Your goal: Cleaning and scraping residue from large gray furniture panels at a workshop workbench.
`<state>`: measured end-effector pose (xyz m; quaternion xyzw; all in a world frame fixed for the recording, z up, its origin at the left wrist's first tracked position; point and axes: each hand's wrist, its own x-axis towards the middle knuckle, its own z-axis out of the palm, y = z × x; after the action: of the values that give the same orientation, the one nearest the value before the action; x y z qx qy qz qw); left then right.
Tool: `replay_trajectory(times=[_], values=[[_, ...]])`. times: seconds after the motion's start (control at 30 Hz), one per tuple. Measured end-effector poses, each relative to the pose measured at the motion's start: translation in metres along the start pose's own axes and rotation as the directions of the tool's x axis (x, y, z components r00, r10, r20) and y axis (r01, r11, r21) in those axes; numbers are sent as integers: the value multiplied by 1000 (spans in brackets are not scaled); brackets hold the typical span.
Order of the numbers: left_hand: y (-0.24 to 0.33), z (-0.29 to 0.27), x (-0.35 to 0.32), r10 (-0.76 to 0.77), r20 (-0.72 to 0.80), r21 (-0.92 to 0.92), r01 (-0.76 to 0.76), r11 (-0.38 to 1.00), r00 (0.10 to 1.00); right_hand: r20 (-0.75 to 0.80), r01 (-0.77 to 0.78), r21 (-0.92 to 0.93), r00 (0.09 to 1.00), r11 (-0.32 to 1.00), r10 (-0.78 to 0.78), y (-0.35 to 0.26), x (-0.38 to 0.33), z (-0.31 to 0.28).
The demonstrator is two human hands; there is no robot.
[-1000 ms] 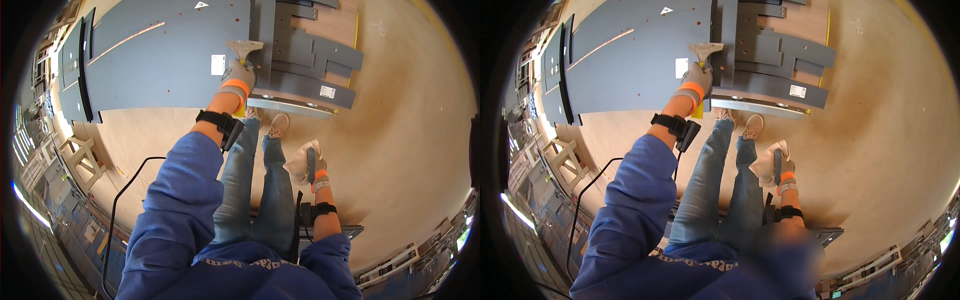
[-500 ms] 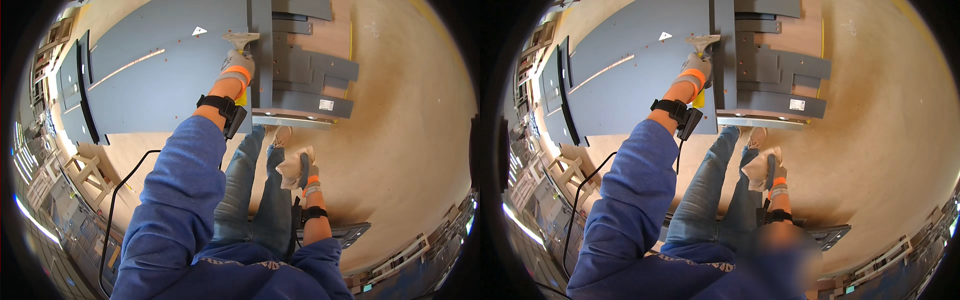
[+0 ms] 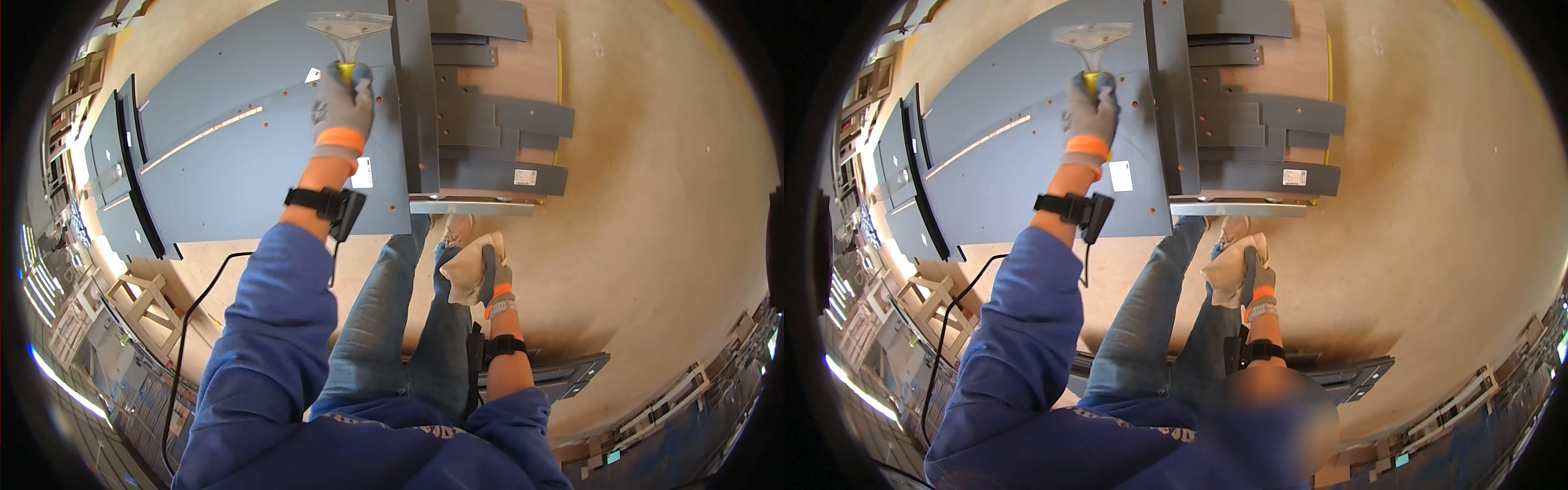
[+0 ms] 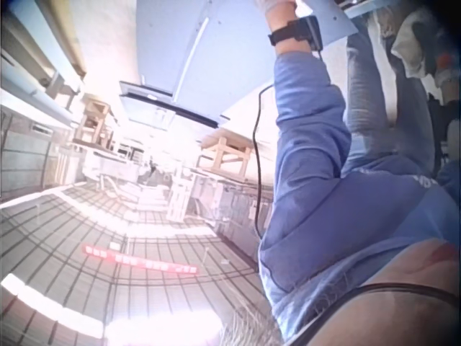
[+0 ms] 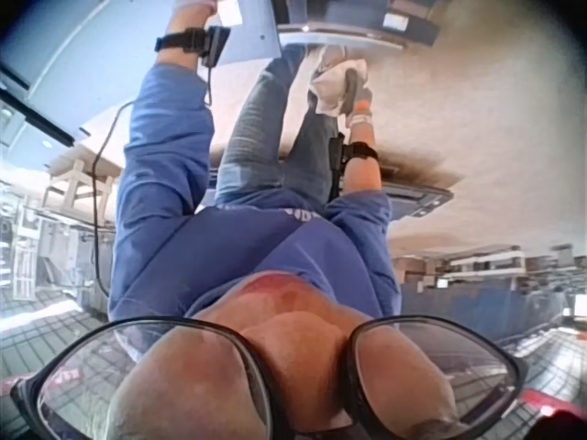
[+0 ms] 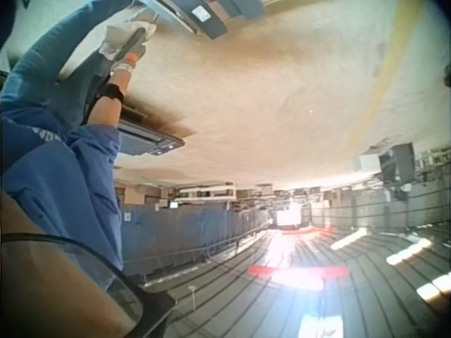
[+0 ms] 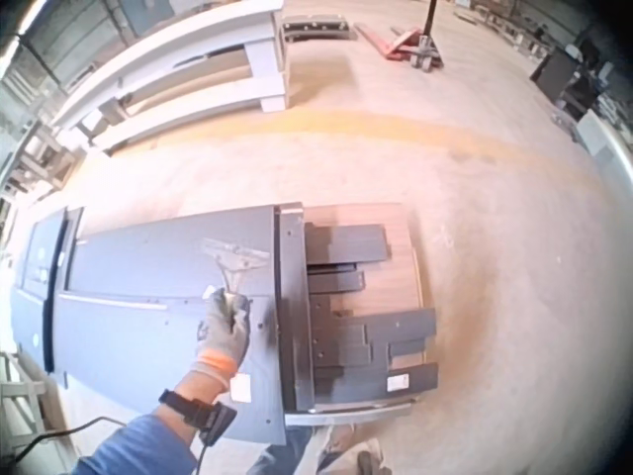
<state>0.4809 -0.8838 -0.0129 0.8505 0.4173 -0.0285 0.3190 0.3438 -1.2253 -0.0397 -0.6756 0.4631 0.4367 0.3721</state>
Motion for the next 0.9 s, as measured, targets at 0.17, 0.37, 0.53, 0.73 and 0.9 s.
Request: replay_trajectory(times=[0.17,0.37,0.53,0.73,0.9], values=[[-15,-46,-36,-140,43,85,136,987,989,2,74,-120,997,990,-74,-4,-6,-16],[-94,-59,-107,-201,69,29,199,980,977,-11,148,-221,988,964,-155,8,0,-37],[-147,-67,-222,-368,117,119,355,927,922,-25,157,-345,984,926,-176,31,4,-62],[-279,-48,-368,-864,269,-291,891,349,426,-2,218,-421,970,880,-242,77,36,-114],[-342,-55,-444,-950,251,-385,920,77,184,81,291,-369,956,883,-281,74,32,-116]])
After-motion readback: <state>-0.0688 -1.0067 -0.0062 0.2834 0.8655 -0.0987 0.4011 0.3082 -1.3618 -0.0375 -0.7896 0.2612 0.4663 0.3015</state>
